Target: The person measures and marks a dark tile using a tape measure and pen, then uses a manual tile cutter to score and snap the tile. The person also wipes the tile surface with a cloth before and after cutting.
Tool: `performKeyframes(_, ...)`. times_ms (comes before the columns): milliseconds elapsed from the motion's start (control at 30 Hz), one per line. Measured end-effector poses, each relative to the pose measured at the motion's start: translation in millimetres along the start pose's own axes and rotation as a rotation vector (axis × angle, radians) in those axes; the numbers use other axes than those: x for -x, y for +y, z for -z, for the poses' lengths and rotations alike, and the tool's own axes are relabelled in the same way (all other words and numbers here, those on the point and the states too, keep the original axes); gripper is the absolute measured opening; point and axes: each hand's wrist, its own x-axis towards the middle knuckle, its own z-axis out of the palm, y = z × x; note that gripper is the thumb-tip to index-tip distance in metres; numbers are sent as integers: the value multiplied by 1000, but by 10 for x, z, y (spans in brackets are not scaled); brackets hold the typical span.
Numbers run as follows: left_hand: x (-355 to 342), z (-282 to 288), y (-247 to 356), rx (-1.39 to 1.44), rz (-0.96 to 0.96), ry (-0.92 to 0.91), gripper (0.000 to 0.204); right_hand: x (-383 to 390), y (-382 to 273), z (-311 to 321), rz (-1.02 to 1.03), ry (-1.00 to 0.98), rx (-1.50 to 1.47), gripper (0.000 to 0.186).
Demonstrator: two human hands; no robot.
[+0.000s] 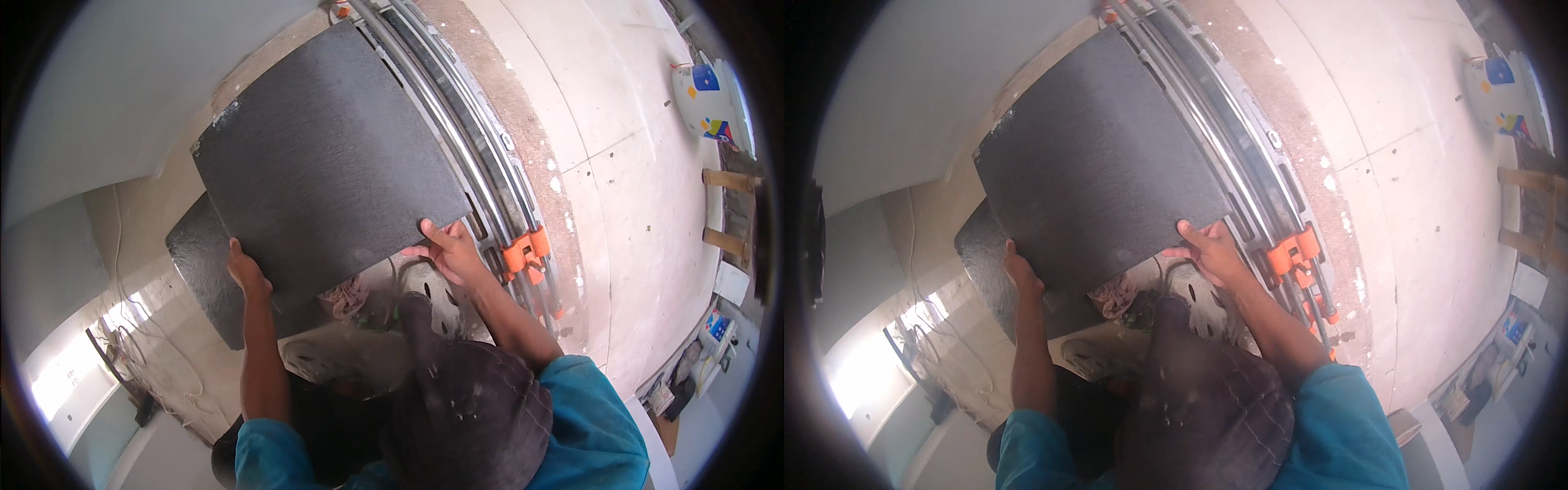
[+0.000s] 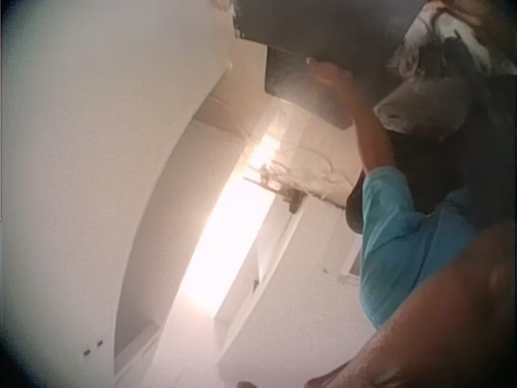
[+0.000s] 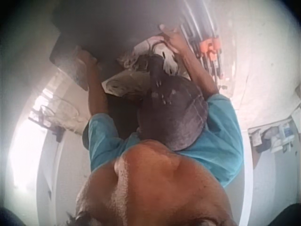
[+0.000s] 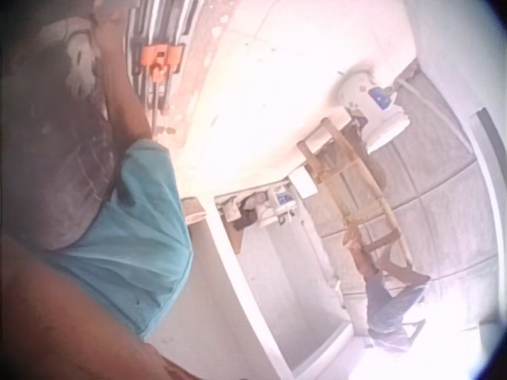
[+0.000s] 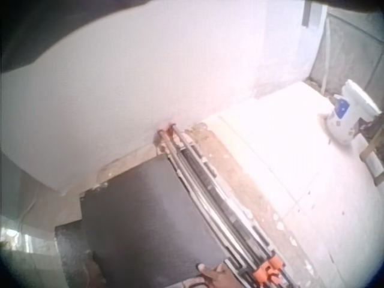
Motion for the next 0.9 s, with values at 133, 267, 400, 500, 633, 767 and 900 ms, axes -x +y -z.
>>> performKeyframes(133, 53, -285, 27, 18, -2, -7, 60, -31, -68, 201, 42, 5, -13, 37)
performKeyframes(267, 153, -550, 93, 6, -22, -75, 60, -19, -144, 273, 63, 35, -37, 34)
performKeyframes(400, 176, -779, 107, 4, -14, -94, 59, -74, -195, 399, 85, 18, -66, 40)
performKeyframes(500, 173, -893, 91, 37, -20, -117, 58, -112, -224, 403, 113, 51, -98, 55)
performKeyframes(633, 227, -1009, 88, 59, 15, -112, 58, -111, -213, 403, 152, 52, -130, 60)
performKeyframes(767, 231, -935, -15, 51, 5, -84, 60, -18, -114, 332, 179, 138, -193, 57)
performKeyframes(900, 248, -846, -109, 2, -35, -89, 62, 101, 8, 299, 167, 296, -202, 38)
